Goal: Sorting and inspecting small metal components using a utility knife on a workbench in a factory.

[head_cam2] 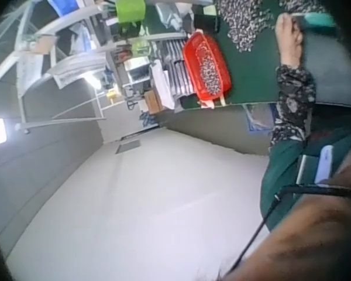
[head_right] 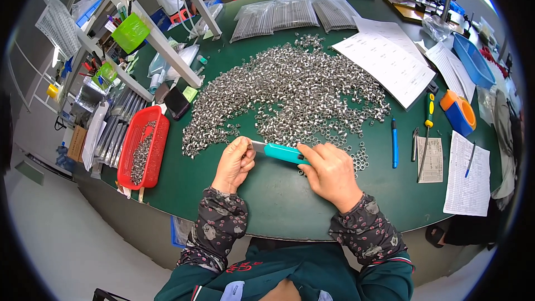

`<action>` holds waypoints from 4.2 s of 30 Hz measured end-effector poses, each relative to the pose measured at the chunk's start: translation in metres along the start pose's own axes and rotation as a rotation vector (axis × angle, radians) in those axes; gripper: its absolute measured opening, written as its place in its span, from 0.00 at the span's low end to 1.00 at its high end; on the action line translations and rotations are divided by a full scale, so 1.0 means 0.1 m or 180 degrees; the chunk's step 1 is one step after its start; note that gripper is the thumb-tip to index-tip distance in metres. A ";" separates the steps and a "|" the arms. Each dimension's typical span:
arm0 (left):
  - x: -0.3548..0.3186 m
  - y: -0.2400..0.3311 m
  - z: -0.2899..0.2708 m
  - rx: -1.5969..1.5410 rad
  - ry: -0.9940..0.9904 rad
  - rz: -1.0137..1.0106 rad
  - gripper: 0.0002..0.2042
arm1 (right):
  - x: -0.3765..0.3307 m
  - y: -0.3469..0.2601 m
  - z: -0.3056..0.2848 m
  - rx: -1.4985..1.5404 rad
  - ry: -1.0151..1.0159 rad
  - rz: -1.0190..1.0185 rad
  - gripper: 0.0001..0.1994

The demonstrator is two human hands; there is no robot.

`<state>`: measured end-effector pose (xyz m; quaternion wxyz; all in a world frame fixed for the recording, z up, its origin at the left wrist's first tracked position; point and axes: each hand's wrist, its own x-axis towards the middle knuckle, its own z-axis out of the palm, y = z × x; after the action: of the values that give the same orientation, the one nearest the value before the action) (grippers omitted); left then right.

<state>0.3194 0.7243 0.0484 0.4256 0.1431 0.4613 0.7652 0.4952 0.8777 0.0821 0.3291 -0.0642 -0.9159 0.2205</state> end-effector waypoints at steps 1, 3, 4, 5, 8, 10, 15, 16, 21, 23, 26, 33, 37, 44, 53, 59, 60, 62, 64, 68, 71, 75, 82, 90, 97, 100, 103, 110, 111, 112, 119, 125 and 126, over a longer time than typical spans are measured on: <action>0.01 -0.01 0.00 -0.0121 -0.0069 0.0078 0.08 | -0.01 0.00 0.01 -0.0002 0.0002 -0.0008 0.18; 0.01 -0.01 -0.01 -0.0229 -0.0138 0.0183 0.06 | -0.02 0.01 0.02 0.0293 0.0038 0.0314 0.17; 0.02 -0.01 -0.01 -0.0336 -0.0205 0.0280 0.05 | -0.02 0.01 0.03 0.0293 0.0041 0.0307 0.17; 0.02 -0.01 -0.01 -0.0335 -0.0207 0.0287 0.05 | -0.04 0.00 0.04 0.0415 -0.0042 0.0427 0.16; 0.01 -0.01 0.00 -0.0381 -0.0272 0.0402 0.04 | -0.05 -0.01 0.06 0.0654 -0.0204 0.0633 0.15; 0.02 -0.01 0.04 -0.0185 -0.0071 0.0511 0.05 | -0.06 0.00 0.07 0.0761 -0.0275 0.0729 0.15; 0.02 -0.04 0.00 -0.0201 -0.0185 0.0458 0.05 | -0.09 0.04 0.11 0.1219 -0.0440 0.1066 0.15; 0.02 -0.03 0.01 -0.0223 -0.0263 0.0449 0.05 | -0.08 0.04 0.11 0.1219 -0.0435 0.1068 0.15; 0.02 -0.04 0.07 -0.0169 -0.0206 0.0591 0.05 | -0.04 -0.01 0.05 0.1531 -0.0911 0.1458 0.15; 0.03 -0.04 0.07 -0.0171 -0.0198 0.0628 0.05 | -0.05 0.01 0.06 0.1599 -0.0910 0.1482 0.14; 0.02 -0.06 0.01 -0.0174 -0.0315 0.0672 0.06 | -0.05 0.01 0.09 0.1733 -0.0915 0.1473 0.14; 0.03 -0.09 -0.02 -0.0241 -0.0360 0.0610 0.05 | -0.05 0.03 0.08 0.1539 -0.0869 0.1362 0.14; 0.04 -0.08 -0.05 -0.0255 -0.0380 0.0467 0.05 | -0.08 0.04 0.09 0.1314 -0.0689 0.1185 0.14; 0.03 -0.05 -0.05 -0.0213 -0.0427 0.0346 0.05 | -0.05 0.00 0.04 0.0621 -0.0476 0.0846 0.14; 0.02 -0.02 -0.01 -0.0284 -0.0272 0.0161 0.06 | -0.01 0.03 0.02 -0.0130 0.0046 0.0000 0.18; 0.03 0.00 -0.07 -0.0568 -0.0121 0.0261 0.07 | 0.06 -0.13 -0.09 0.0017 0.0298 -0.0332 0.18; 0.03 0.01 -0.06 -0.0625 -0.0107 0.0284 0.07 | 0.02 -0.13 -0.07 -0.0290 -0.0159 -0.0458 0.19; 0.04 0.02 -0.03 -0.0680 -0.0095 0.0311 0.07 | -0.08 -0.09 0.01 -0.0753 -0.0669 -0.0702 0.16; 0.02 0.04 -0.01 -0.0742 0.0156 0.0431 0.07 | 0.02 -0.17 -0.07 -0.0564 -0.0361 -0.0670 0.15; 0.03 0.00 -0.09 -0.0435 -0.0005 0.0576 0.08 | -0.06 -0.10 -0.06 -0.0438 -0.0504 -0.0479 0.17; 0.04 0.03 -0.07 -0.0633 0.0007 0.0413 0.09 | -0.03 -0.15 -0.07 -0.0207 -0.0523 -0.0177 0.17; 0.02 0.03 -0.02 -0.0816 -0.0161 0.0376 0.10 | -0.01 -0.12 -0.13 0.0022 -0.0286 0.0465 0.16; 0.03 0.01 -0.01 -0.0776 -0.0250 0.0424 0.08 | -0.02 -0.11 -0.07 0.0397 -0.0560 0.0623 0.13; 0.04 -0.02 -0.04 -0.0830 -0.0372 0.0439 0.06 | -0.02 -0.07 -0.06 0.0846 -0.0336 0.0951 0.14; 0.03 -0.02 -0.03 -0.0630 -0.0254 0.0361 0.07 | -0.05 -0.06 -0.02 0.0759 -0.0454 0.0866 0.14; 0.01 -0.01 0.04 -0.0467 -0.0108 0.0372 0.07 | -0.03 -0.09 -0.04 0.0862 -0.0712 0.1016 0.13; 0.02 -0.05 0.02 -0.0346 -0.0155 0.0418 0.07 | -0.03 -0.09 -0.02 0.0850 -0.0673 0.0938 0.13; -0.01 -0.03 0.07 -0.0307 -0.0115 0.0343 0.07 | -0.03 -0.06 -0.01 0.0961 -0.0753 0.1029 0.12; 0.00 -0.04 0.05 -0.0276 -0.0180 0.0337 0.06 | -0.02 -0.07 -0.02 0.0998 -0.0830 0.1103 0.12; 0.01 -0.05 0.04 -0.0246 -0.0245 0.0331 0.06 | -0.02 -0.07 -0.03 0.1035 -0.0908 0.1178 0.12; 0.00 -0.06 0.03 -0.0217 -0.0136 0.0278 0.06 | -0.02 -0.06 -0.02 0.0993 -0.0900 0.1164 0.12; 0.02 -0.08 0.03 -0.0179 -0.0047 0.0243 0.07 | -0.02 -0.06 -0.02 0.0784 -0.0799 0.1055 0.12; 0.01 -0.08 0.03 -0.0156 -0.0026 0.0233 0.08 | -0.03 -0.05 -0.01 0.0733 -0.0732 0.0976 0.12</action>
<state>0.3243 0.7286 0.0433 0.4026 0.1525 0.4352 0.7907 0.4978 0.8724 0.0833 0.1902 -0.1391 -0.8957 0.3771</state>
